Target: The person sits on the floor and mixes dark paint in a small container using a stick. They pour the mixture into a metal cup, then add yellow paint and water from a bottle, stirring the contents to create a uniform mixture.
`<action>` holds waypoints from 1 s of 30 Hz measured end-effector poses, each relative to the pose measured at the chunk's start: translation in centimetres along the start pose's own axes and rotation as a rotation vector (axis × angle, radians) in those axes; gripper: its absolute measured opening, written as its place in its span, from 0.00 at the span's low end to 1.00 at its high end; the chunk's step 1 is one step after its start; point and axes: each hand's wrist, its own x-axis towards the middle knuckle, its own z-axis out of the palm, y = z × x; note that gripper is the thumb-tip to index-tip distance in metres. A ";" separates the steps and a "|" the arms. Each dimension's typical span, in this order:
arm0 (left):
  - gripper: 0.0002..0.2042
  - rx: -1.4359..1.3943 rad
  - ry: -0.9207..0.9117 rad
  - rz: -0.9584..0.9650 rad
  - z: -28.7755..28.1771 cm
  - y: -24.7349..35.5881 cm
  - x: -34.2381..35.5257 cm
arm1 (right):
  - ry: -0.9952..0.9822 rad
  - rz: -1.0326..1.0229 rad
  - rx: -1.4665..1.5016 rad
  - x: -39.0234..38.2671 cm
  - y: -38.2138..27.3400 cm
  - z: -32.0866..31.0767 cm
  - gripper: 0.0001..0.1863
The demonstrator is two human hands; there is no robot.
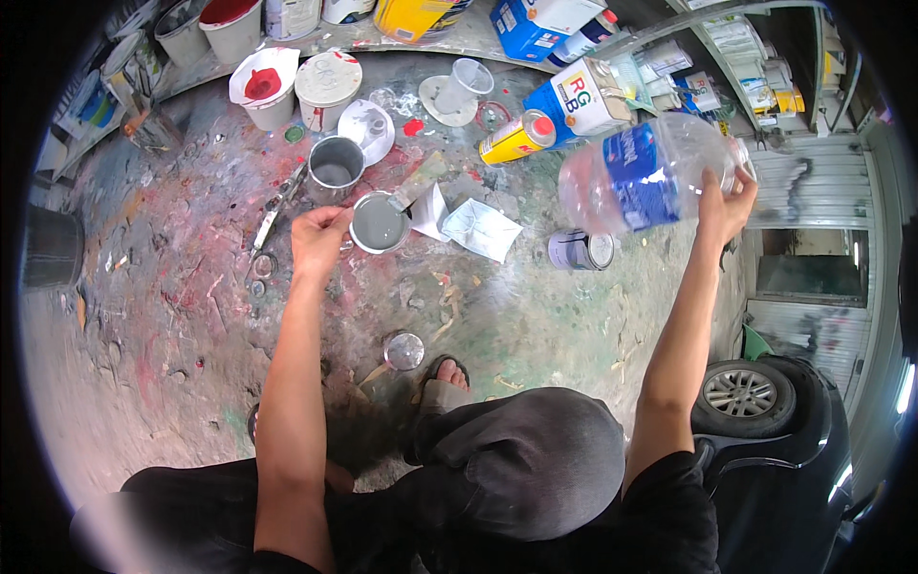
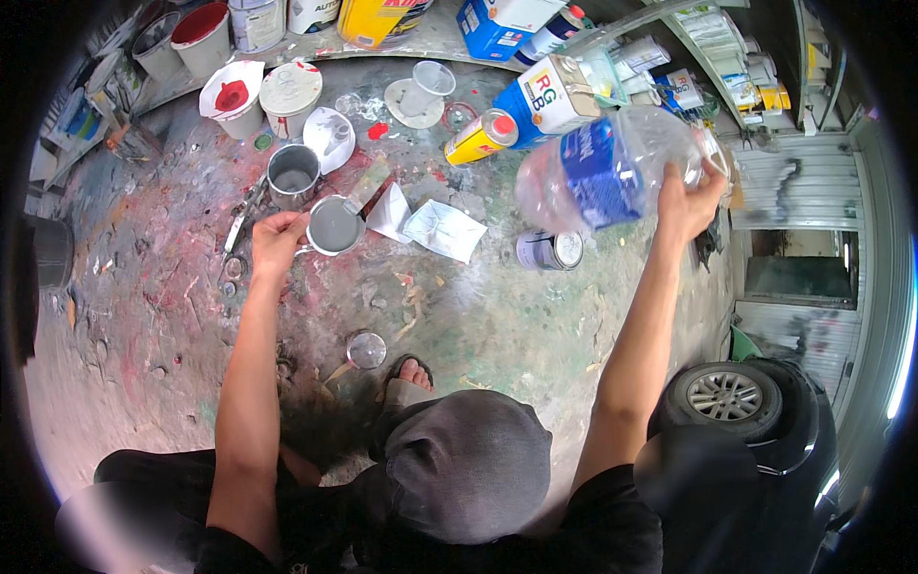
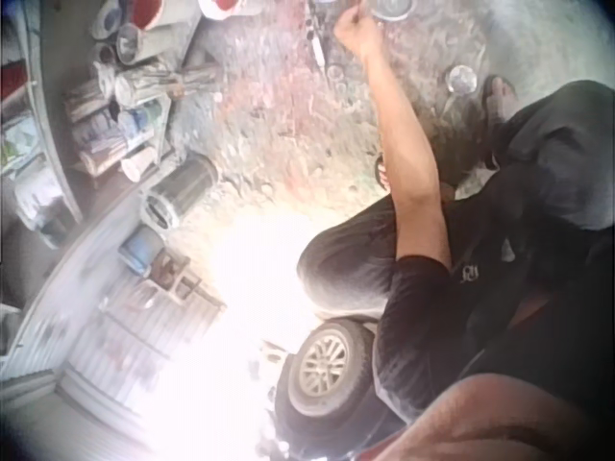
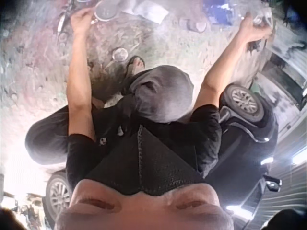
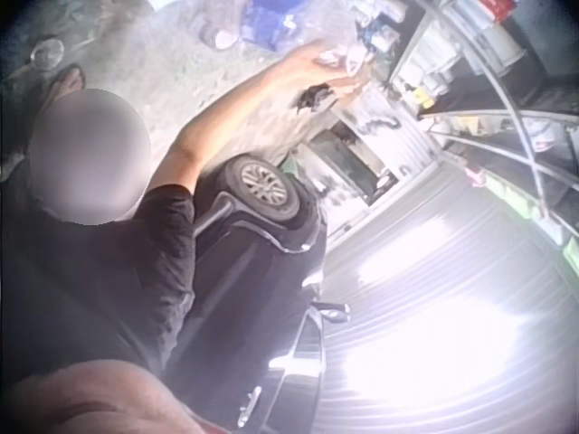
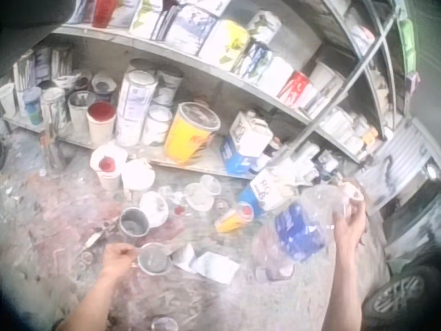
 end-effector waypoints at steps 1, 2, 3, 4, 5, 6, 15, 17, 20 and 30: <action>0.07 0.003 0.001 0.002 -0.2 0.1 -0.1 | 0.005 0.004 -0.044 0.6 0.0 0.9 0.29; 0.07 0.004 -0.001 0.003 -0.1 0.2 -0.2 | 0.012 0.005 -0.091 1.3 0.1 1.5 0.30; 0.07 0.004 -0.003 0.004 0.1 0.4 -0.2 | 0.019 0.007 -0.137 2.1 0.2 2.1 0.31; 0.07 0.001 -0.004 0.004 0.2 0.4 -0.3 | 0.017 -0.029 -0.161 2.5 1.1 3.2 0.31; 0.07 0.000 -0.002 0.006 0.2 0.6 -0.3 | 0.009 -0.017 -0.168 2.2 1.7 4.4 0.31; 0.07 -0.002 -0.001 0.009 0.3 0.7 -0.3 | 0.003 -0.004 -0.175 1.8 2.3 5.6 0.31; 0.06 -0.007 0.019 0.026 -0.2 -0.5 0.3 | 0.055 0.088 0.041 -8.2 8.1 16.2 0.29; 0.06 -0.004 0.005 0.036 0.0 -0.5 0.0 | 0.034 0.057 0.053 -9.3 9.1 15.8 0.30; 0.06 -0.033 -0.024 0.052 0.0 -0.4 0.2 | 0.020 -0.030 -0.042 -9.8 9.3 14.5 0.31; 0.07 -0.016 -0.027 0.025 0.1 0.3 -0.2 | -0.908 0.089 0.790 -22.8 -14.0 8.8 0.34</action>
